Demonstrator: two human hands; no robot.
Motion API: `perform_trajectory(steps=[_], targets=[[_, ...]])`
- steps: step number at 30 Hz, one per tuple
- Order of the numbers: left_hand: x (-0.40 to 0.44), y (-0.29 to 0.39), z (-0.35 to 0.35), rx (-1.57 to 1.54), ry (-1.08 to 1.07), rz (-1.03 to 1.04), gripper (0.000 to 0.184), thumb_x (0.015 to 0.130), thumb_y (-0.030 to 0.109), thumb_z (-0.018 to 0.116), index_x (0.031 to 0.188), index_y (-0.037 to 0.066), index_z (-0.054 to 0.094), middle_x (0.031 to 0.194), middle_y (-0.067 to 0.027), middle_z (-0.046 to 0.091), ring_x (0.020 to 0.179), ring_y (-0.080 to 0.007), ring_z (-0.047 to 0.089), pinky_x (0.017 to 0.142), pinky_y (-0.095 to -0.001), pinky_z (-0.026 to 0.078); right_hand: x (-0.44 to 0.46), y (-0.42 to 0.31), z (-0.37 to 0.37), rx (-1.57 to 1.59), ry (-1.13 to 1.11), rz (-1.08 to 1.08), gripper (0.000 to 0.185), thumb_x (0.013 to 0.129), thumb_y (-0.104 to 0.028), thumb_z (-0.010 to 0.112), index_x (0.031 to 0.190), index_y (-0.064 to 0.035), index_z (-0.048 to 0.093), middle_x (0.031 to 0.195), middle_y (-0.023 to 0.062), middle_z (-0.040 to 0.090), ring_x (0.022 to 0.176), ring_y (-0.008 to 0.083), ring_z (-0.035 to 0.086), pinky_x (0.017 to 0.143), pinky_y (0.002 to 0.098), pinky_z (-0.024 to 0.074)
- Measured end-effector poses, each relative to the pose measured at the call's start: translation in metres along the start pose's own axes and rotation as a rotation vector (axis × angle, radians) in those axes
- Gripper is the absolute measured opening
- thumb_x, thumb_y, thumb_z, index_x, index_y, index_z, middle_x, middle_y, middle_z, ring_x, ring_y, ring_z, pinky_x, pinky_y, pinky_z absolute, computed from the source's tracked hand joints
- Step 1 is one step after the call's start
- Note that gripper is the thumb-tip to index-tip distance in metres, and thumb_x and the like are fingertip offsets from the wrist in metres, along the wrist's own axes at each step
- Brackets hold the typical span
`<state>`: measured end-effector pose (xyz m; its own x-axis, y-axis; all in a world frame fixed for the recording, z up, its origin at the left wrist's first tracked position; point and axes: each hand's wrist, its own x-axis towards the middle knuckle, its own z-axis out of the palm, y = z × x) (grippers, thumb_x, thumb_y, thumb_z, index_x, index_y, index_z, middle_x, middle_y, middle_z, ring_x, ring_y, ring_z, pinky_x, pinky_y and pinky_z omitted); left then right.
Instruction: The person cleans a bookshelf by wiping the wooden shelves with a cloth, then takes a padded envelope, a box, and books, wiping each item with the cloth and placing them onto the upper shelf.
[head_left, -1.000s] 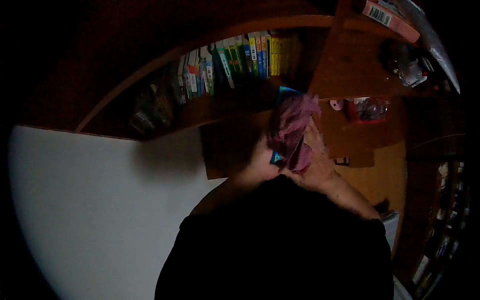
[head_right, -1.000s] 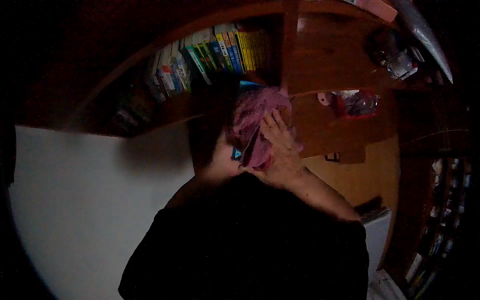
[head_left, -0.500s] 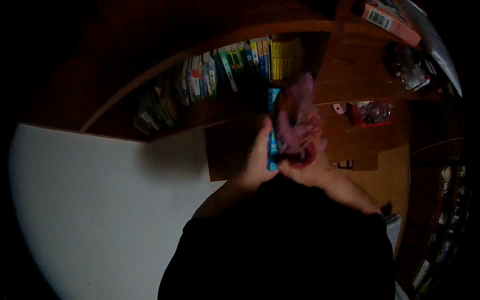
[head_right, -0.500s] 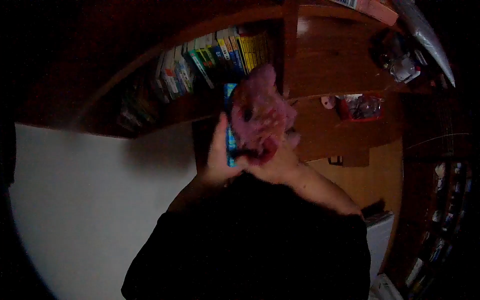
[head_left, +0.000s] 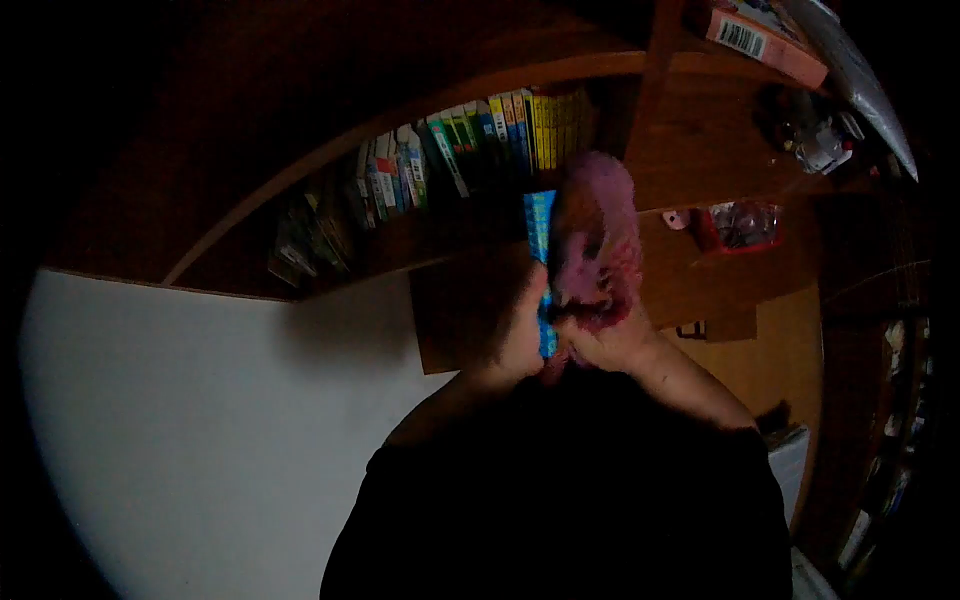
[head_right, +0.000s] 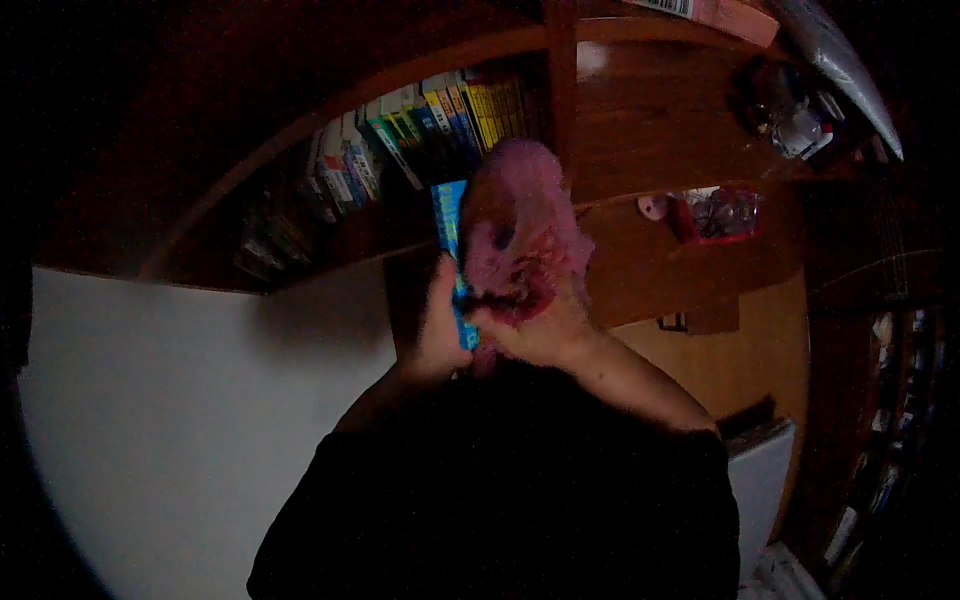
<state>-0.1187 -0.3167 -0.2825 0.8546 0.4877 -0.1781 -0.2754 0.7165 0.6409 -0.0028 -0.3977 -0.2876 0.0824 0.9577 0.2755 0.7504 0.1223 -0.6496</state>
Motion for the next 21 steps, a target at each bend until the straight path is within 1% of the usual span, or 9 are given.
perform_trajectory(steps=[2,6,8,9,12,14,15,17,21], targets=[[-0.007,-0.007,-0.009,0.140,0.034,-0.118,0.059,0.095,0.044,0.035,0.139,0.006,0.026,0.135,-0.0133,0.039,0.124,-0.0249,0.040,0.105,-0.0394,0.030,0.005,0.000,-0.008,0.259,0.126,0.190,0.050,0.083,-0.036,0.060,0.122,-0.0074,0.050,0.125,0.0145,0.050,0.118,0.0325,0.044,0.103,0.0412,0.0309],[-0.012,-0.010,0.003,0.313,-0.074,-0.035,0.059,0.095,0.041,0.036,0.141,0.007,0.022,0.137,-0.0129,0.036,0.127,-0.0241,0.036,0.107,-0.0392,0.026,0.019,0.019,-0.021,0.257,0.075,0.196,0.046,0.087,-0.033,0.057,0.122,-0.0041,0.049,0.124,0.0156,0.051,0.119,0.0313,0.044,0.103,0.0379,0.0302],[-0.013,-0.013,0.003,0.289,-0.103,0.011,0.059,0.095,0.041,0.037,0.141,0.007,0.022,0.137,-0.0131,0.036,0.127,-0.0245,0.035,0.108,-0.0393,0.025,0.023,0.023,-0.012,0.467,0.448,0.177,0.044,0.092,-0.033,0.050,0.123,-0.0013,0.048,0.122,0.0141,0.052,0.117,0.0271,0.046,0.101,0.0352,0.0315],[-0.013,-0.016,-0.005,0.237,-0.044,-0.039,0.057,0.093,0.041,0.041,0.137,0.006,0.030,0.134,-0.0125,0.041,0.122,-0.0251,0.042,0.105,-0.0403,0.031,0.023,0.022,-0.018,0.467,0.447,0.178,0.044,0.092,-0.033,0.050,0.123,-0.0013,0.048,0.122,0.0141,0.052,0.117,0.0271,0.046,0.101,0.0352,0.0315],[-0.016,-0.009,-0.015,0.010,-0.021,-0.096,0.057,0.092,0.043,0.045,0.133,0.005,0.038,0.131,-0.0129,0.046,0.117,-0.0270,0.047,0.102,-0.0424,0.036,0.019,0.024,-0.030,0.774,0.276,0.673,0.051,0.096,-0.039,0.039,0.133,-0.0027,0.039,0.128,0.0089,0.045,0.115,0.0204,0.043,0.099,0.0339,0.0335],[-0.013,0.005,0.002,-0.158,0.006,-0.055,0.060,0.091,0.049,0.042,0.131,0.004,0.041,0.130,-0.0143,0.047,0.117,-0.0291,0.048,0.102,-0.0448,0.035,0.008,0.041,-0.019,1.291,0.285,0.678,0.054,0.096,-0.044,0.035,0.134,-0.0053,0.039,0.129,0.0096,0.046,0.117,0.0213,0.044,0.100,0.0349,0.0337],[-0.016,0.007,-0.006,-0.351,-0.062,-0.109,0.061,0.091,0.051,0.039,0.131,0.005,0.042,0.129,-0.0145,0.048,0.116,-0.0282,0.048,0.101,-0.0445,0.036,0.003,0.038,-0.016,1.291,0.286,0.677,0.054,0.096,-0.044,0.035,0.134,-0.0053,0.039,0.129,0.0096,0.046,0.117,0.0213,0.044,0.100,0.0349,0.0337],[-0.014,0.010,0.004,-0.313,-0.045,-0.060,0.061,0.092,0.052,0.037,0.131,0.005,0.041,0.128,-0.0144,0.049,0.117,-0.0273,0.048,0.101,-0.0443,0.036,-0.002,0.026,-0.014,1.776,0.316,0.458,0.052,0.095,-0.043,0.036,0.132,-0.0067,0.042,0.128,0.0101,0.049,0.116,0.0233,0.046,0.100,0.0371,0.0346],[-0.014,0.005,-0.005,-0.161,0.092,-0.045,0.061,0.091,0.049,0.044,0.133,0.005,0.037,0.129,-0.0140,0.048,0.116,-0.0270,0.049,0.099,-0.0427,0.039,-0.004,0.038,-0.015,1.909,0.304,0.322,0.054,0.092,-0.042,0.044,0.131,-0.0043,0.042,0.125,0.0120,0.052,0.115,0.0267,0.048,0.100,0.0373,0.0356]])
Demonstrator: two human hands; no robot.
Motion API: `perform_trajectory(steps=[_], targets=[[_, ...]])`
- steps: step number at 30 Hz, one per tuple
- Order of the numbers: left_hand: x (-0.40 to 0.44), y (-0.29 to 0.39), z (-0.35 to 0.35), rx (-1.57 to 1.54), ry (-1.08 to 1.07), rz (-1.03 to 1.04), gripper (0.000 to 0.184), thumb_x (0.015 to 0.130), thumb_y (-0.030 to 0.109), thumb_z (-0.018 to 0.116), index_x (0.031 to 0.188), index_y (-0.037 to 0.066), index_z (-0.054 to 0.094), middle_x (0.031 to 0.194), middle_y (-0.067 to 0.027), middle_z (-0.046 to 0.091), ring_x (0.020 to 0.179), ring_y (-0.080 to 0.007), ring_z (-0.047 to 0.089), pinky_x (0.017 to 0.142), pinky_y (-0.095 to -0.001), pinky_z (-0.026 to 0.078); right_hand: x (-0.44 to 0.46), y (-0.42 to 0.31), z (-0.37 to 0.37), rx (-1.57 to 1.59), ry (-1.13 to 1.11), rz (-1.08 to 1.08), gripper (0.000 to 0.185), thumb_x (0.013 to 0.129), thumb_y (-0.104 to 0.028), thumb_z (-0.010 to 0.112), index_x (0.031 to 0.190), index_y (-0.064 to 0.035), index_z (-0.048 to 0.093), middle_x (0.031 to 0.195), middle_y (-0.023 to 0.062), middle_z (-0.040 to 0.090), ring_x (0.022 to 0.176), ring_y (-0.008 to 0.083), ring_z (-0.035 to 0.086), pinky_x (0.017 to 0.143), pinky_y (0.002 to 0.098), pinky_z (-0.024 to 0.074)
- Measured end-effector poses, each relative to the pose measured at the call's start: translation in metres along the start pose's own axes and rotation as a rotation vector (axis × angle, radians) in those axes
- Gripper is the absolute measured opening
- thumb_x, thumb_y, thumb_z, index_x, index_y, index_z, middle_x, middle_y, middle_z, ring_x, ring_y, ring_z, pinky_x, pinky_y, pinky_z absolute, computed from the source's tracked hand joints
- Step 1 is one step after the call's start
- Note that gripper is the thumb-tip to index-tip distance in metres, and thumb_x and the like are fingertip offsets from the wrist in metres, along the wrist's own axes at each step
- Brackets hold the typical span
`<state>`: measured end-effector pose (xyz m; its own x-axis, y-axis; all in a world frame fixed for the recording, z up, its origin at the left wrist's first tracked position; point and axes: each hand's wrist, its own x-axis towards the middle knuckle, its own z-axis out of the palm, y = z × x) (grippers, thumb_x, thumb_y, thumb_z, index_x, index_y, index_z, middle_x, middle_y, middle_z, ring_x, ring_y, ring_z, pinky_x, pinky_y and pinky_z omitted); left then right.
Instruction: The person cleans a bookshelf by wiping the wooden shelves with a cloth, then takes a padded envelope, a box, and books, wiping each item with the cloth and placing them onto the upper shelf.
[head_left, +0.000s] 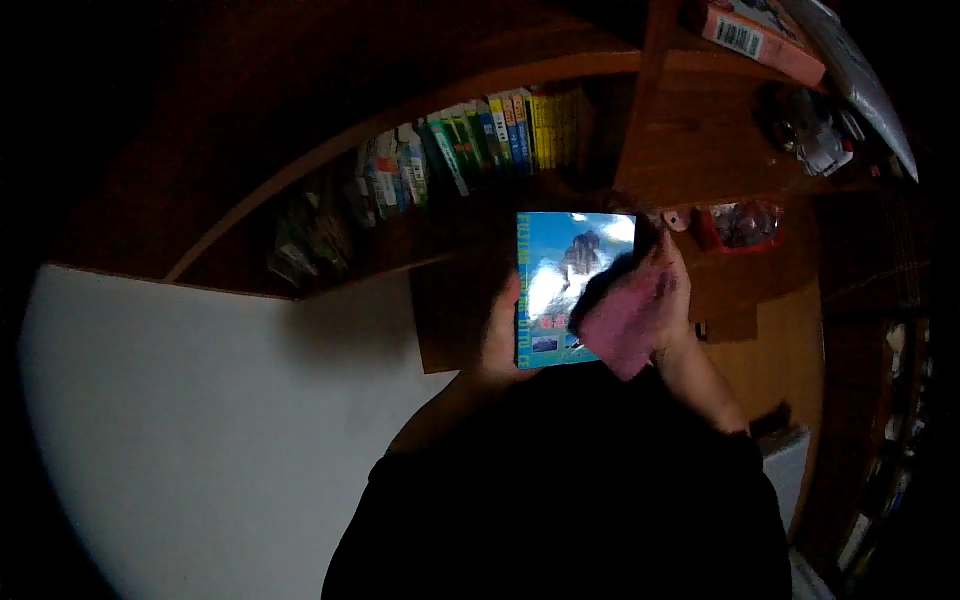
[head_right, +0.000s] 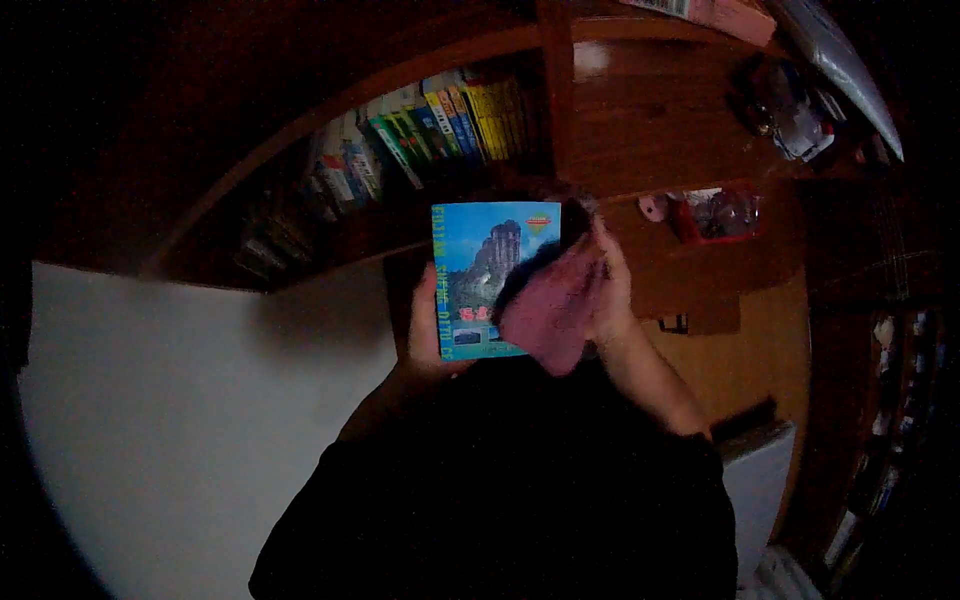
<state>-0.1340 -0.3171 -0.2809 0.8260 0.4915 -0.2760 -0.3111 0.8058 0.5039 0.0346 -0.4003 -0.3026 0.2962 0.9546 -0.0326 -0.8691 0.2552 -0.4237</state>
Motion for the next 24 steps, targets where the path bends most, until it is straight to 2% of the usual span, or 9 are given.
perform_trajectory(steps=[4,6,8,10,14,16,18,20,24], targets=[[0.000,0.010,0.007,-0.102,-0.026,-0.009,0.054,0.095,0.044,0.038,0.130,0.004,0.040,0.125,-0.0134,0.051,0.110,-0.0246,0.053,0.096,-0.0411,0.042,-0.020,0.000,0.009,0.074,0.034,-0.030,0.046,0.090,-0.029,0.052,0.127,-0.0028,0.045,0.121,0.0106,0.055,0.114,0.0249,0.049,0.100,0.0367,0.0359],[-0.001,0.013,0.013,0.396,0.052,0.090,0.051,0.096,0.042,0.038,0.130,0.004,0.040,0.122,-0.0140,0.052,0.107,-0.0225,0.054,0.093,-0.0386,0.043,-0.035,0.005,0.011,-0.449,0.182,0.198,0.047,0.085,-0.014,0.059,0.127,-0.0011,0.044,0.118,0.0095,0.056,0.112,0.0220,0.051,0.097,0.0352,0.0378],[0.004,0.015,0.010,0.623,0.135,0.165,0.050,0.097,0.037,0.039,0.134,0.004,0.036,0.123,-0.0153,0.051,0.109,-0.0215,0.053,0.094,-0.0360,0.042,-0.034,0.005,0.019,-0.314,0.254,0.204,0.048,0.078,-0.003,0.064,0.124,-0.0004,0.048,0.118,0.0089,0.055,0.110,0.0197,0.051,0.094,0.0342,0.0403],[0.009,0.012,0.006,1.277,0.220,0.848,0.054,0.097,0.034,0.041,0.139,0.004,0.028,0.129,-0.0169,0.045,0.115,-0.0223,0.049,0.096,-0.0347,0.040,-0.033,0.001,0.022,-0.612,0.226,-0.060,0.033,0.081,-0.012,0.063,0.111,0.0024,0.059,0.106,0.0118,0.062,0.101,0.0214,0.057,0.088,0.0343,0.0455],[0.003,-0.009,0.025,0.791,0.030,0.634,0.065,0.095,0.038,0.043,0.143,0.005,0.016,0.137,-0.0172,0.035,0.126,-0.0294,0.037,0.102,-0.0381,0.033,-0.041,-0.006,0.012,-0.798,0.167,0.202,0.029,0.083,-0.012,0.064,0.110,-0.0013,0.059,0.106,0.0092,0.062,0.100,0.0185,0.057,0.089,0.0332,0.0439],[-0.007,-0.013,0.060,1.000,0.365,0.662,0.068,0.093,0.047,0.041,0.143,0.006,0.018,0.138,-0.0155,0.035,0.129,-0.0281,0.033,0.105,-0.0403,0.029,-0.046,0.006,0.030,-1.145,-0.249,0.130,0.029,0.086,-0.018,0.062,0.110,-0.0030,0.059,0.104,0.0088,0.062,0.100,0.0182,0.057,0.089,0.0335,0.0442],[0.000,-0.012,0.018,0.105,-0.228,0.166,0.070,0.092,0.052,0.038,0.142,0.007,0.020,0.138,-0.0133,0.036,0.128,-0.0244,0.035,0.105,-0.0405,0.030,-0.053,0.014,0.037,-1.142,-0.433,0.314,0.030,0.086,-0.023,0.063,0.109,-0.0046,0.059,0.105,0.0092,0.062,0.102,0.0195,0.056,0.090,0.0345,0.0438],[-0.005,-0.002,0.028,0.073,-0.181,0.137,0.068,0.092,0.056,0.034,0.140,0.008,0.026,0.137,-0.0121,0.038,0.125,-0.0232,0.039,0.105,-0.0401,0.032,-0.053,0.021,0.037,-1.030,-0.477,0.532,0.032,0.085,-0.027,0.064,0.109,-0.0057,0.060,0.107,0.0097,0.061,0.104,0.0208,0.055,0.091,0.0353,0.0435],[-0.012,0.011,0.040,0.043,-0.057,0.204,0.077,0.089,0.065,0.023,0.137,0.006,0.031,0.135,-0.0141,0.040,0.122,-0.0266,0.043,0.104,-0.0414,0.034,-0.050,0.023,0.041,-1.562,-0.681,0.017,0.054,0.079,-0.042,0.068,0.117,-0.0066,0.054,0.120,0.0120,0.054,0.113,0.0310,0.049,0.100,0.0415,0.0352]])
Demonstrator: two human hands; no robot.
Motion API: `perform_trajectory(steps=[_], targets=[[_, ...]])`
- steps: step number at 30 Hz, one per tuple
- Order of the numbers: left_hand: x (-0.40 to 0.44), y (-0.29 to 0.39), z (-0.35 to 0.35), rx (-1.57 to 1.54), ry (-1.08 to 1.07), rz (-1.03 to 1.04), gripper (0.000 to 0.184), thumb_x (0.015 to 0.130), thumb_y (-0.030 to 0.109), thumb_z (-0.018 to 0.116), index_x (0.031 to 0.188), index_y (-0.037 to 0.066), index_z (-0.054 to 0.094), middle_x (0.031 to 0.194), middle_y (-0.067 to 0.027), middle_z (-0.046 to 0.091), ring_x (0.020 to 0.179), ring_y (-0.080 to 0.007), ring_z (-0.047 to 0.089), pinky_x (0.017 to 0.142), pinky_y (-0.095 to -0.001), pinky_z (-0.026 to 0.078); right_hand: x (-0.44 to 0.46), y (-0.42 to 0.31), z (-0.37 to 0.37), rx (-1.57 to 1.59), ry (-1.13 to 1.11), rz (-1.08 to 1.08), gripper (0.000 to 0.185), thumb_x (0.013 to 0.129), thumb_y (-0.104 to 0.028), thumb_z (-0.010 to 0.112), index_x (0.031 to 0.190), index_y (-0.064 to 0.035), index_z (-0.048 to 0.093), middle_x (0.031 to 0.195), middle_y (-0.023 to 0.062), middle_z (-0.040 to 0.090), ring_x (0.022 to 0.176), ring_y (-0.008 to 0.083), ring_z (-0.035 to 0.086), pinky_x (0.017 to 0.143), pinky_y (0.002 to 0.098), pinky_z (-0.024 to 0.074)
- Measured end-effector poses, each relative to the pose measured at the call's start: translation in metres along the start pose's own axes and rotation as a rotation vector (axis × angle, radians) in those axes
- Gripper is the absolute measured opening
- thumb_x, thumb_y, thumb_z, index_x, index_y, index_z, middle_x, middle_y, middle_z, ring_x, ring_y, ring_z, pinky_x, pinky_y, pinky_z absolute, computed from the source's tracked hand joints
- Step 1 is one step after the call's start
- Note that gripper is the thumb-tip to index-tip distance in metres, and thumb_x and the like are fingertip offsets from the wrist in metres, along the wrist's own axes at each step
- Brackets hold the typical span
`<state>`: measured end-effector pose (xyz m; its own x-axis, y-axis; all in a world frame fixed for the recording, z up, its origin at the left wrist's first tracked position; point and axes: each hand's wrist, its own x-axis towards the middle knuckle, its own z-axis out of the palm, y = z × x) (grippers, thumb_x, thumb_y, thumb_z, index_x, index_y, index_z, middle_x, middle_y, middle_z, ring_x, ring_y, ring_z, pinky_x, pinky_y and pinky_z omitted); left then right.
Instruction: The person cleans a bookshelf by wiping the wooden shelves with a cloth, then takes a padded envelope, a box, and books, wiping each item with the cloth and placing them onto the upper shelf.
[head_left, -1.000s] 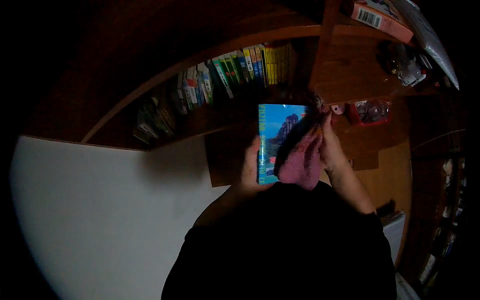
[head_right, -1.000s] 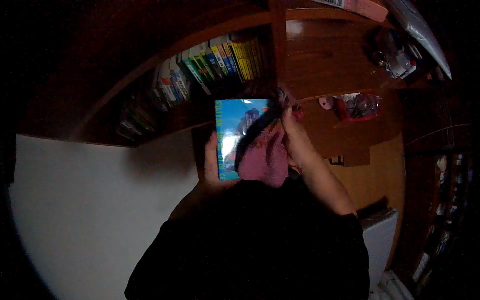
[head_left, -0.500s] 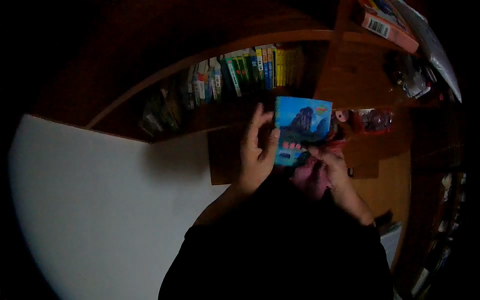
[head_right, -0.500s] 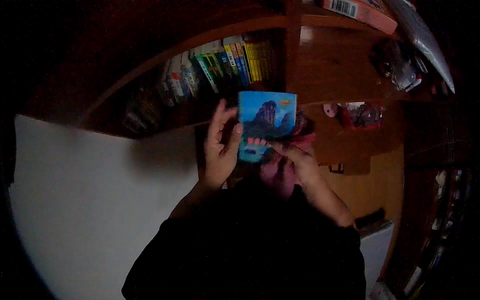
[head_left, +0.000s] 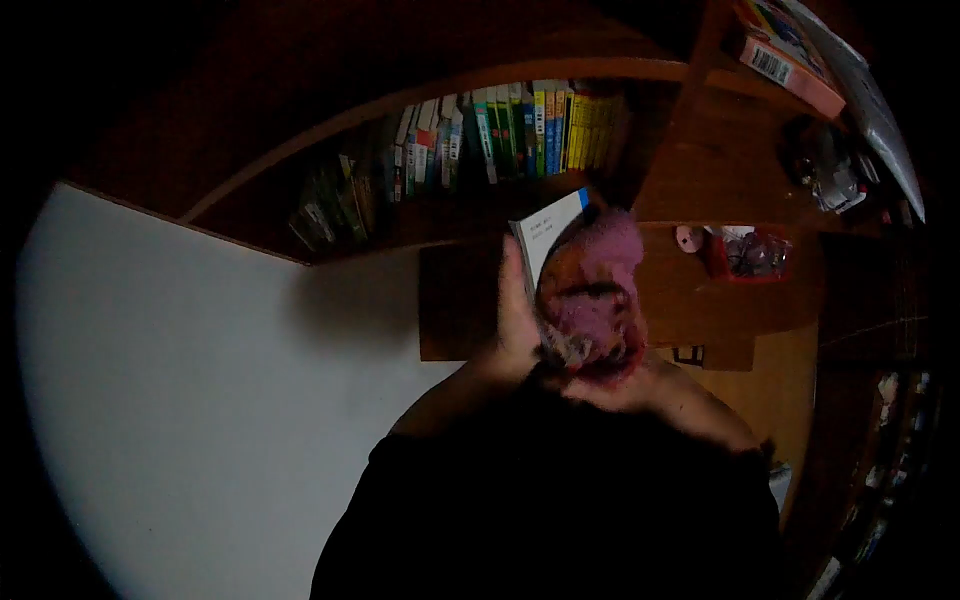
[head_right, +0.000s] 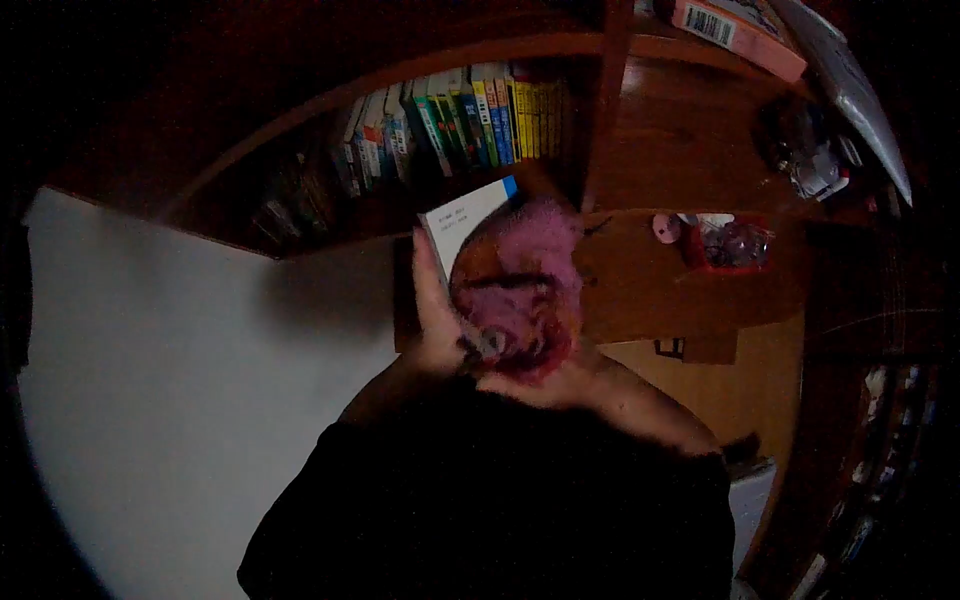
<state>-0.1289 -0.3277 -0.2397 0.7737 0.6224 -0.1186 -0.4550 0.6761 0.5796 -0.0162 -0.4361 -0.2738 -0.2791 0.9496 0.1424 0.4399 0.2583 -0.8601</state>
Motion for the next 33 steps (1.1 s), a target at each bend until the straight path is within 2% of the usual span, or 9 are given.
perform_trajectory(steps=[6,13,16,18,19,21,24,31,33], targets=[[-0.015,-0.015,-0.004,0.210,-0.097,0.134,0.069,0.091,0.054,0.033,0.139,0.006,0.027,0.136,-0.0146,0.039,0.125,-0.0274,0.039,0.106,-0.0427,0.030,0.003,-0.002,-0.010,-0.387,0.361,-0.088,0.062,0.078,-0.046,0.065,0.124,-0.0067,0.050,0.125,0.0144,0.051,0.117,0.0327,0.046,0.101,0.0455,0.0326],[-0.019,-0.017,-0.023,0.293,-0.096,0.174,0.066,0.089,0.053,0.035,0.133,0.004,0.038,0.128,-0.0135,0.048,0.117,-0.0275,0.047,0.100,-0.0417,0.037,0.017,-0.011,-0.024,-0.663,0.354,-0.184,0.062,0.078,-0.043,0.066,0.124,-0.0060,0.049,0.125,0.0146,0.051,0.116,0.0320,0.047,0.101,0.0425,0.0338],[-0.016,-0.011,-0.017,0.152,0.033,0.142,0.071,0.087,0.058,0.036,0.132,0.004,0.039,0.126,-0.0138,0.050,0.117,-0.0281,0.047,0.100,-0.0417,0.037,0.015,-0.008,-0.016,-0.586,0.411,0.015,0.064,0.078,-0.043,0.066,0.127,-0.0070,0.046,0.126,0.0140,0.050,0.115,0.0317,0.048,0.102,0.0407,0.0333],[-0.014,-0.004,-0.016,0.030,0.093,0.072,0.075,0.086,0.062,0.034,0.133,0.004,0.038,0.127,-0.0141,0.049,0.118,-0.0285,0.046,0.101,-0.0417,0.036,0.011,-0.014,-0.006,-0.041,0.490,0.091,0.065,0.078,-0.043,0.067,0.127,-0.0079,0.044,0.127,0.0131,0.049,0.116,0.0306,0.047,0.102,0.0403,0.0330],[-0.012,-0.002,-0.023,-0.121,-0.054,0.021,0.071,0.088,0.057,0.035,0.135,0.004,0.034,0.132,-0.0161,0.043,0.121,-0.0281,0.044,0.103,-0.0428,0.034,0.008,-0.015,-0.004,-0.040,0.490,0.092,0.065,0.078,-0.043,0.067,0.127,-0.0079,0.044,0.127,0.0131,0.049,0.116,0.0306,0.047,0.102,0.0403,0.0330],[-0.009,-0.001,-0.021,-0.124,-0.015,-0.010,0.072,0.088,0.058,0.034,0.135,0.004,0.034,0.132,-0.0161,0.043,0.121,-0.0284,0.044,0.103,-0.0431,0.034,0.003,-0.017,-0.003,-0.302,0.186,0.093,0.068,0.077,-0.046,0.067,0.128,-0.0078,0.043,0.128,0.0129,0.048,0.119,0.0296,0.045,0.104,0.0406,0.0318],[-0.007,-0.003,-0.011,-0.072,0.006,-0.045,0.074,0.088,0.062,0.033,0.136,0.005,0.034,0.132,-0.0154,0.042,0.121,-0.0292,0.043,0.103,-0.0441,0.034,0.001,-0.019,-0.005,-0.283,0.074,0.077,0.067,0.077,-0.047,0.066,0.127,-0.0070,0.045,0.128,0.0132,0.048,0.120,0.0299,0.043,0.104,0.0417,0.0303],[-0.010,-0.015,-0.014,-0.028,0.000,-0.117,0.072,0.089,0.062,0.032,0.135,0.006,0.036,0.130,-0.0146,0.046,0.119,-0.0287,0.045,0.101,-0.0431,0.036,0.007,-0.007,-0.005,-0.362,0.193,-0.100,0.061,0.079,-0.046,0.062,0.123,-0.0070,0.049,0.125,0.0144,0.050,0.118,0.0338,0.044,0.102,0.0444,0.0320],[-0.012,-0.022,-0.017,0.214,-0.204,0.249,0.071,0.090,0.061,0.033,0.135,0.007,0.036,0.130,-0.0146,0.045,0.118,-0.0280,0.046,0.100,-0.0423,0.037,0.012,-0.007,-0.002,-0.352,0.248,-0.113,0.056,0.080,-0.045,0.061,0.120,-0.0064,0.052,0.121,0.0149,0.052,0.115,0.0345,0.046,0.100,0.0462,0.0327]])
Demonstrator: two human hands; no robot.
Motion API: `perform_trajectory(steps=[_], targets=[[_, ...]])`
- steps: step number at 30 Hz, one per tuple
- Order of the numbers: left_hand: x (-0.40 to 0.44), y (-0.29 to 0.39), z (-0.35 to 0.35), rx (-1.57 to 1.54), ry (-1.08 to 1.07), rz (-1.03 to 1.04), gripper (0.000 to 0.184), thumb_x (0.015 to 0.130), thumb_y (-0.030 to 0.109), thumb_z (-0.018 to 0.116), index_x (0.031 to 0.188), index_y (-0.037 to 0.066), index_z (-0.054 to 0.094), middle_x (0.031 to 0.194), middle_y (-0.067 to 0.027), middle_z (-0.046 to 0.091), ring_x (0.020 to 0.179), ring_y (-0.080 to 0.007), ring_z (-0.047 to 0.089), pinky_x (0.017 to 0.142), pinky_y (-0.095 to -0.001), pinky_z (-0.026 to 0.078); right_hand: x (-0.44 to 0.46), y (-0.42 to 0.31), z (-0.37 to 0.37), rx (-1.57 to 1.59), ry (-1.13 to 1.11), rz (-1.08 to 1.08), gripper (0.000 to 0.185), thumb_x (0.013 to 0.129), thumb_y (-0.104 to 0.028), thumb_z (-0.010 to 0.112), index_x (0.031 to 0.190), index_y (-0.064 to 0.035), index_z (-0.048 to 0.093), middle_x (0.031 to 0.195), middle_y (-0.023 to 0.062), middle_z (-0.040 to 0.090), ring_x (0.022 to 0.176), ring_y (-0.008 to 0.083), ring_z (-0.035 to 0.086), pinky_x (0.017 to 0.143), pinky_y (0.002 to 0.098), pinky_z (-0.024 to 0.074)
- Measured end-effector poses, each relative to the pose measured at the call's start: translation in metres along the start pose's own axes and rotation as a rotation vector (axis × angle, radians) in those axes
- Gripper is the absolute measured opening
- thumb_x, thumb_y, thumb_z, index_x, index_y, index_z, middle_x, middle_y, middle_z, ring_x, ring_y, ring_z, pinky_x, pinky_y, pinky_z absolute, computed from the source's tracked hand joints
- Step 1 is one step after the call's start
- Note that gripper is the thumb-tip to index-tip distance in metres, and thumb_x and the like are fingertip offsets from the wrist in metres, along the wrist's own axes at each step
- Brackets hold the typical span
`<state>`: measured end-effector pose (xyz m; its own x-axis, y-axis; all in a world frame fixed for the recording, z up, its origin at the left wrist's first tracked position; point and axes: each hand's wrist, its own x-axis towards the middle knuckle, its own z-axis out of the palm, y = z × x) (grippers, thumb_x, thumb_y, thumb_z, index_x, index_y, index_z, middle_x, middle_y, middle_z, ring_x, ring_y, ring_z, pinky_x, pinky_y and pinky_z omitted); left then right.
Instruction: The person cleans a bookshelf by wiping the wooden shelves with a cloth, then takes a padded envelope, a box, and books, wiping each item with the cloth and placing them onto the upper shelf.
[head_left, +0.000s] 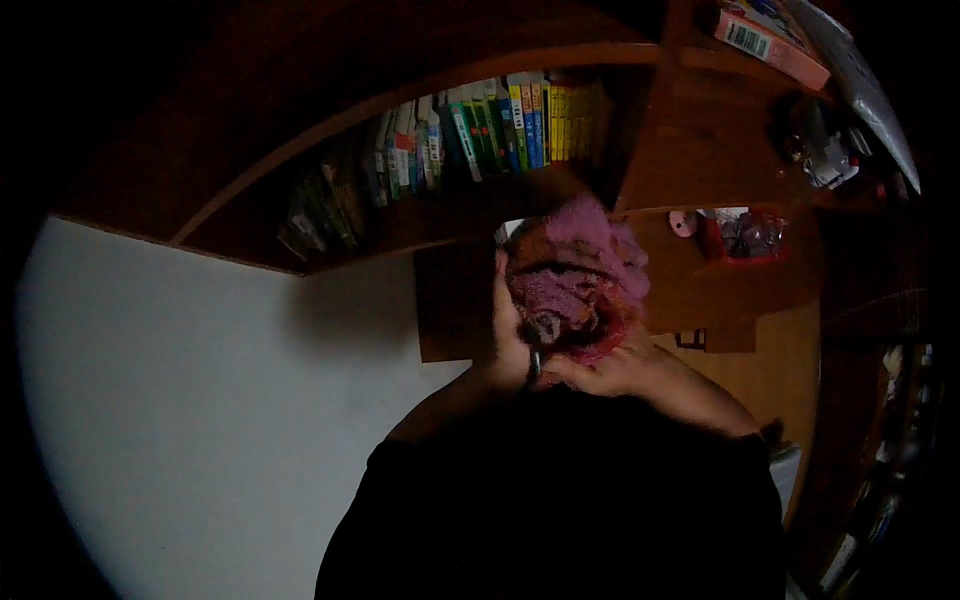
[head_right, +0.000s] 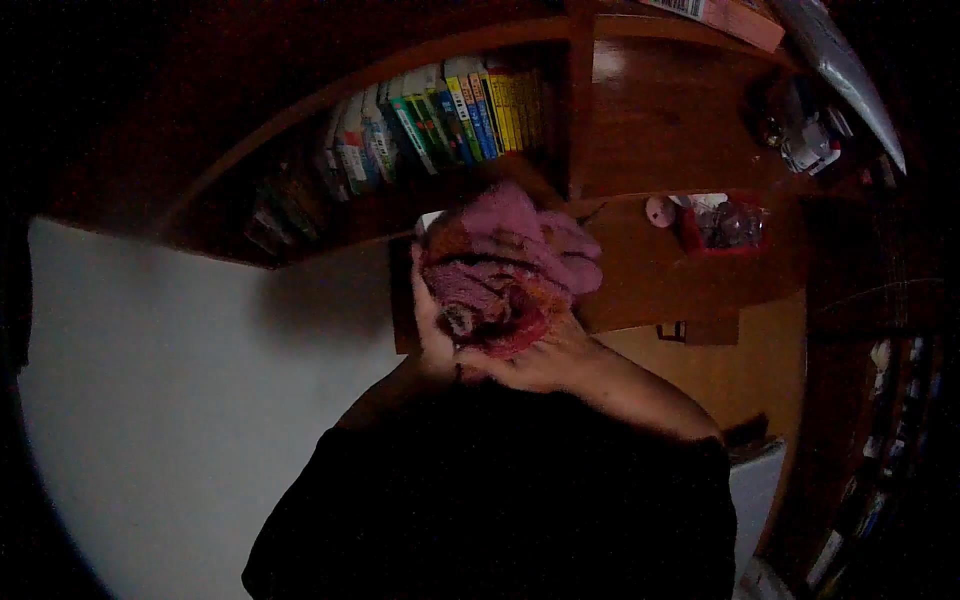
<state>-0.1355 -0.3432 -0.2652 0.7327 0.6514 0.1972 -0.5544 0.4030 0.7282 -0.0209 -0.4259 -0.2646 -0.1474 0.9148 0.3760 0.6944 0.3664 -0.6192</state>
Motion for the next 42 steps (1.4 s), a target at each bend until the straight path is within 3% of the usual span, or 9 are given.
perform_trajectory(steps=[4,10,14,18,23,24,28,38,42], targets=[[-0.002,0.008,0.000,-0.203,0.151,-0.165,0.065,0.091,0.054,0.038,0.135,0.006,0.035,0.131,-0.0142,0.044,0.119,-0.0253,0.045,0.101,-0.0400,0.037,0.006,-0.003,0.008,-0.027,0.196,-0.015,0.049,0.082,-0.043,0.059,0.116,-0.0071,0.056,0.118,0.0142,0.054,0.112,0.0341,0.048,0.100,0.0472,0.0327],[-0.015,-0.006,-0.016,0.070,0.130,-0.248,0.066,0.084,0.037,0.056,0.136,0.005,0.032,0.132,-0.0112,0.042,0.123,-0.0228,0.040,0.105,-0.0352,0.030,0.021,-0.001,-0.010,0.016,0.291,0.024,0.046,0.082,-0.043,0.060,0.112,-0.0089,0.058,0.117,0.0152,0.055,0.111,0.0332,0.049,0.099,0.0468,0.0336],[-0.013,0.005,-0.014,-0.036,0.069,-0.390,0.067,0.082,0.032,0.059,0.136,0.004,0.032,0.133,-0.0099,0.041,0.124,-0.0209,0.038,0.105,-0.0350,0.029,0.016,0.012,0.004,0.448,0.396,0.207,0.036,0.083,-0.032,0.065,0.107,-0.0048,0.060,0.116,0.0120,0.056,0.111,0.0239,0.050,0.098,0.0394,0.0362],[-0.012,0.021,-0.010,0.078,0.061,-0.370,0.059,0.087,0.031,0.054,0.135,0.003,0.035,0.130,-0.0096,0.044,0.121,-0.0210,0.042,0.104,-0.0365,0.031,0.012,0.002,-0.024,0.934,0.410,0.513,0.032,0.086,-0.016,0.063,0.112,0.0016,0.057,0.115,0.0077,0.056,0.107,0.0155,0.050,0.094,0.0313,0.0389],[0.003,0.035,-0.004,0.633,0.209,-0.228,0.033,0.091,0.019,0.055,0.119,0.001,0.052,0.108,-0.0078,0.061,0.097,-0.0143,0.057,0.085,-0.0287,0.045,0.001,0.009,-0.018,0.944,0.500,0.399,0.034,0.088,-0.012,0.059,0.118,0.0026,0.053,0.116,0.0080,0.055,0.106,0.0161,0.051,0.093,0.0308,0.0393],[0.009,0.031,-0.008,0.814,0.153,0.014,0.022,0.091,0.015,0.057,0.108,0.001,0.057,0.095,-0.0064,0.064,0.086,-0.0112,0.059,0.077,-0.0247,0.047,0.001,0.008,-0.020,0.908,0.528,0.386,0.035,0.087,-0.010,0.060,0.119,0.0024,0.051,0.117,0.0083,0.055,0.106,0.0164,0.051,0.094,0.0312,0.0390],[0.020,0.023,-0.004,0.702,0.281,0.023,0.021,0.092,0.016,0.054,0.106,0.001,0.055,0.098,-0.0066,0.062,0.090,-0.0107,0.056,0.080,-0.0261,0.045,0.001,0.013,-0.006,0.850,0.594,0.227,0.039,0.086,-0.009,0.061,0.122,0.0015,0.048,0.119,0.0093,0.054,0.108,0.0172,0.050,0.095,0.0316,0.0385],[0.036,0.038,-0.001,0.412,0.418,0.173,0.033,0.094,0.028,0.050,0.116,0.003,0.053,0.102,-0.0048,0.060,0.092,-0.0137,0.055,0.081,-0.0274,0.043,-0.005,-0.005,0.000,0.835,0.242,0.311,0.059,0.084,-0.015,0.066,0.131,0.0021,0.035,0.123,0.0120,0.050,0.112,0.0214,0.048,0.098,0.0344,0.0368],[0.044,0.038,0.004,0.380,0.421,0.047,0.033,0.094,0.030,0.050,0.116,0.004,0.054,0.100,-0.0044,0.060,0.092,-0.0137,0.055,0.078,-0.0280,0.044,-0.020,-0.002,-0.002,0.931,-0.064,0.411,0.045,0.086,-0.022,0.063,0.121,-0.0001,0.046,0.108,0.0103,0.057,0.093,0.0178,0.056,0.083,0.0297,0.0464]])
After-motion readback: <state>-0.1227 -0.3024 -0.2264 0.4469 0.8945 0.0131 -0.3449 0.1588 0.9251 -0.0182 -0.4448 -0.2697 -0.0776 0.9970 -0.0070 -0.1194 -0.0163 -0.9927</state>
